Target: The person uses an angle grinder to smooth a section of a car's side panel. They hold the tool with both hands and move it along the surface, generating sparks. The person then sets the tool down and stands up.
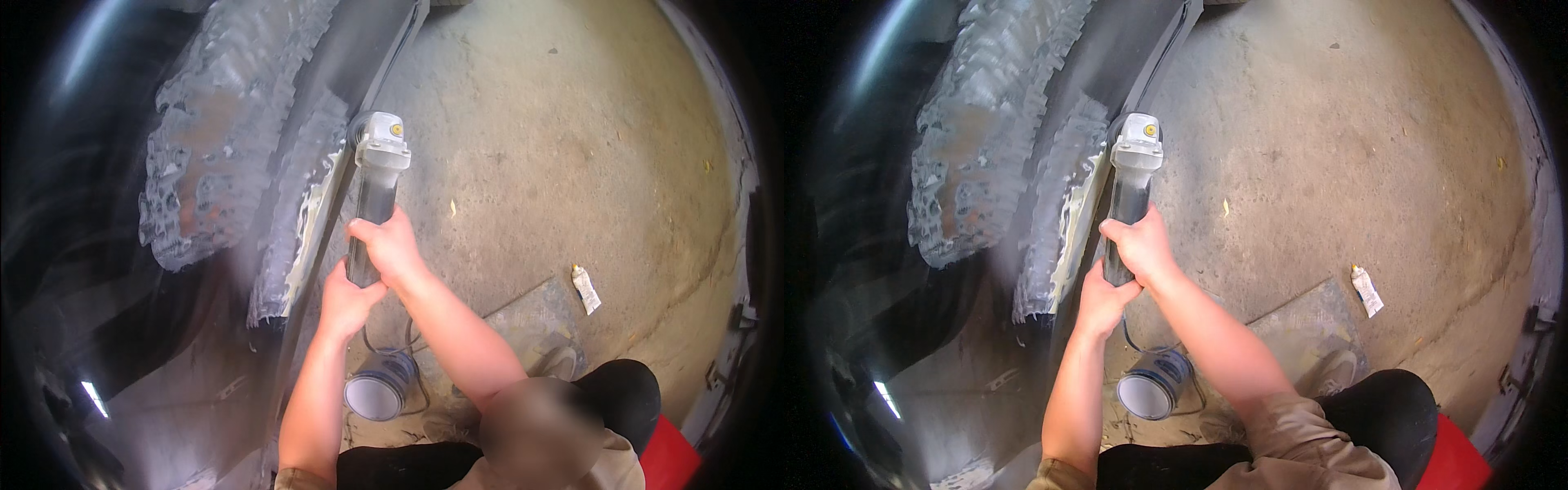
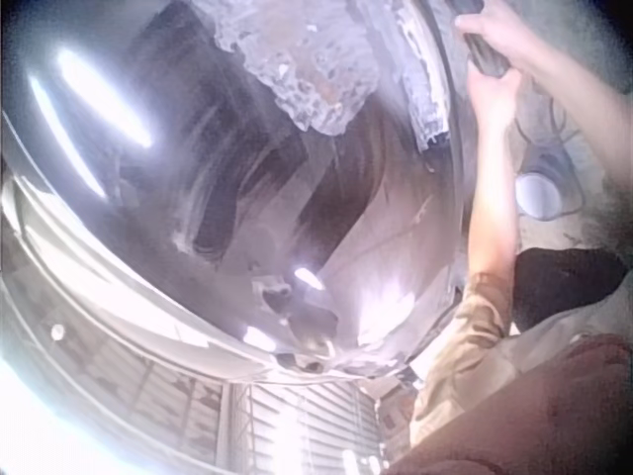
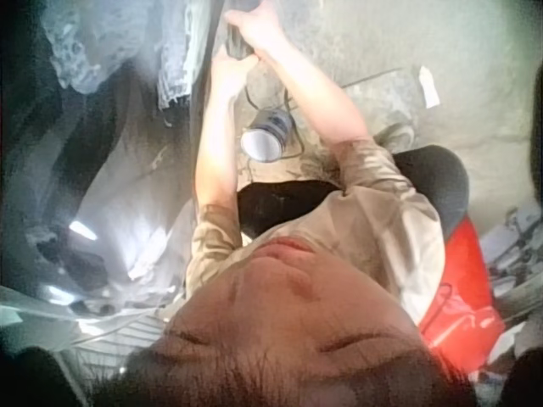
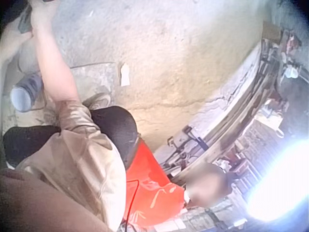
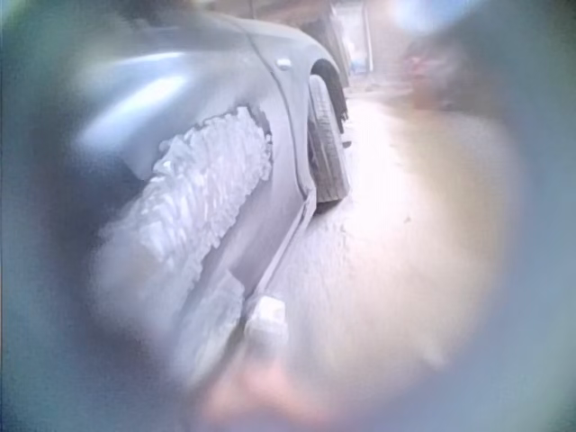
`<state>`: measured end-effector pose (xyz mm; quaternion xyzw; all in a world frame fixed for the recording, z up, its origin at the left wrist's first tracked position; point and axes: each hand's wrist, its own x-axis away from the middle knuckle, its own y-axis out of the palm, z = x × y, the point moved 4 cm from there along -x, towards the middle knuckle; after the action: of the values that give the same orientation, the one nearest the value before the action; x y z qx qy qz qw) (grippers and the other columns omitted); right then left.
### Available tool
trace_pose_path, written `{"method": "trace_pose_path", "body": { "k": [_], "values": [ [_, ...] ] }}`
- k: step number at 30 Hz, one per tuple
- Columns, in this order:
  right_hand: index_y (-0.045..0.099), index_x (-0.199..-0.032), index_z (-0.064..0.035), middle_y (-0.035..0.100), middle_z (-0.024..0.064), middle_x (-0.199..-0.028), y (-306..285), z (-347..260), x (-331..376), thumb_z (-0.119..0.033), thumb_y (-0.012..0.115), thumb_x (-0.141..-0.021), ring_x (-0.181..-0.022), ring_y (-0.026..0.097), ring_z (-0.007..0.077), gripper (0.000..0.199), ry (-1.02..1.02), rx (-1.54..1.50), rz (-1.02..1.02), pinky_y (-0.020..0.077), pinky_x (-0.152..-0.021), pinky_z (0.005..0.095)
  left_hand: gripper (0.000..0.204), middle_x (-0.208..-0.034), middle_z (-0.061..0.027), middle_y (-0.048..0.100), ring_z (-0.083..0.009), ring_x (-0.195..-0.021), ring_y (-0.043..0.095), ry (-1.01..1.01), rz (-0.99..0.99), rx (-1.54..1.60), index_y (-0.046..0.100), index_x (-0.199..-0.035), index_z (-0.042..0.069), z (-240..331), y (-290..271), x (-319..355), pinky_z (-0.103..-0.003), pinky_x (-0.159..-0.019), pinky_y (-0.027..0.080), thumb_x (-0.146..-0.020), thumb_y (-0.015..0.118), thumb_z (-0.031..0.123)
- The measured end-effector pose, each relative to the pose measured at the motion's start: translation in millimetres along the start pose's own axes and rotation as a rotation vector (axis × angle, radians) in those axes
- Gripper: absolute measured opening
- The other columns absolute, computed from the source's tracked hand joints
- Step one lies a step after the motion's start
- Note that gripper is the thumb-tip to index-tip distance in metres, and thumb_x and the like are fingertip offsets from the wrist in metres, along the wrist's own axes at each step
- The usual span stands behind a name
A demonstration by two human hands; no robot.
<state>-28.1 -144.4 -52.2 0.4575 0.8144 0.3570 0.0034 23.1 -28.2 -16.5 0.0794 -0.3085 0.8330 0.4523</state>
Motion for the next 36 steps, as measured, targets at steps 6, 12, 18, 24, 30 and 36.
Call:
{"method": "trace_pose_path", "body": {
  "k": [6,12,18,24,30,36],
  "values": [
    [0.060,-0.105,0.0007,0.064,0.0063,-0.090,-4.6,8.3,1.5,-0.007,0.072,-0.076,-0.081,0.063,0.0177,0.032,0.039,-0.056,0.056,0.0527,-0.075,0.0349,0.052,-0.106,-0.0074,0.071,-0.0153,-0.096,0.066,-0.061,-0.030,-0.003,0.061,-0.121,-0.003,-2.5,0.2,0.3,-0.032,-0.085,0.053,-0.076,0.081,0.014],
    [0.060,-0.107,0.0030,0.064,0.0068,-0.090,-6.8,-9.8,-0.6,-0.006,0.073,-0.075,-0.081,0.064,0.0197,0.036,0.028,-0.067,0.039,0.0533,-0.076,0.0358,0.052,-0.104,-0.0081,0.071,-0.0161,-0.095,0.067,0.008,0.011,-0.006,0.061,-0.121,-0.004,5.2,8.3,-4.1,-0.033,-0.084,0.053,-0.075,0.081,0.014],
    [0.059,-0.111,0.0042,0.066,0.0091,-0.095,-7.3,-2.0,-0.9,-0.007,0.073,-0.076,-0.086,0.064,0.0192,0.040,0.032,-0.037,0.024,0.0535,-0.079,0.0355,0.052,-0.106,-0.0075,0.071,-0.0158,-0.097,0.066,-0.025,0.007,-0.059,0.061,-0.121,-0.003,9.7,6.1,2.2,-0.032,-0.087,0.052,-0.076,0.081,0.013],
    [0.058,-0.115,0.0044,0.067,0.0102,-0.099,-1.3,11.1,8.9,-0.008,0.074,-0.076,-0.090,0.066,0.0201,0.044,0.052,0.000,0.034,0.0536,-0.084,0.0360,0.048,-0.107,-0.0050,0.069,-0.0140,-0.098,0.064,0.000,0.039,-0.019,0.061,-0.120,-0.003,-3.7,1.4,14.1,-0.031,-0.088,0.051,-0.078,0.079,0.010],
    [0.058,-0.119,0.0045,0.068,0.0112,-0.103,2.5,13.5,24.9,-0.009,0.075,-0.077,-0.094,0.066,0.0210,0.047,0.055,0.049,-0.008,0.0537,-0.087,0.0363,0.048,-0.107,-0.0049,0.069,-0.0131,-0.098,0.063,-0.008,0.062,0.007,0.061,-0.120,-0.003,-16.6,1.2,28.8,-0.030,-0.087,0.051,-0.078,0.079,0.009],
    [0.057,-0.122,0.0048,0.069,0.0123,-0.104,-1.0,20.2,40.9,-0.009,0.075,-0.077,-0.096,0.067,0.0216,0.051,0.083,0.087,-0.036,0.0538,-0.088,0.0369,0.052,-0.107,-0.0110,0.072,-0.0180,-0.099,0.068,-0.008,0.075,-0.034,0.061,-0.120,-0.003,-31.1,-0.9,42.0,-0.034,-0.088,0.053,-0.075,0.083,0.013]
  ]
}}
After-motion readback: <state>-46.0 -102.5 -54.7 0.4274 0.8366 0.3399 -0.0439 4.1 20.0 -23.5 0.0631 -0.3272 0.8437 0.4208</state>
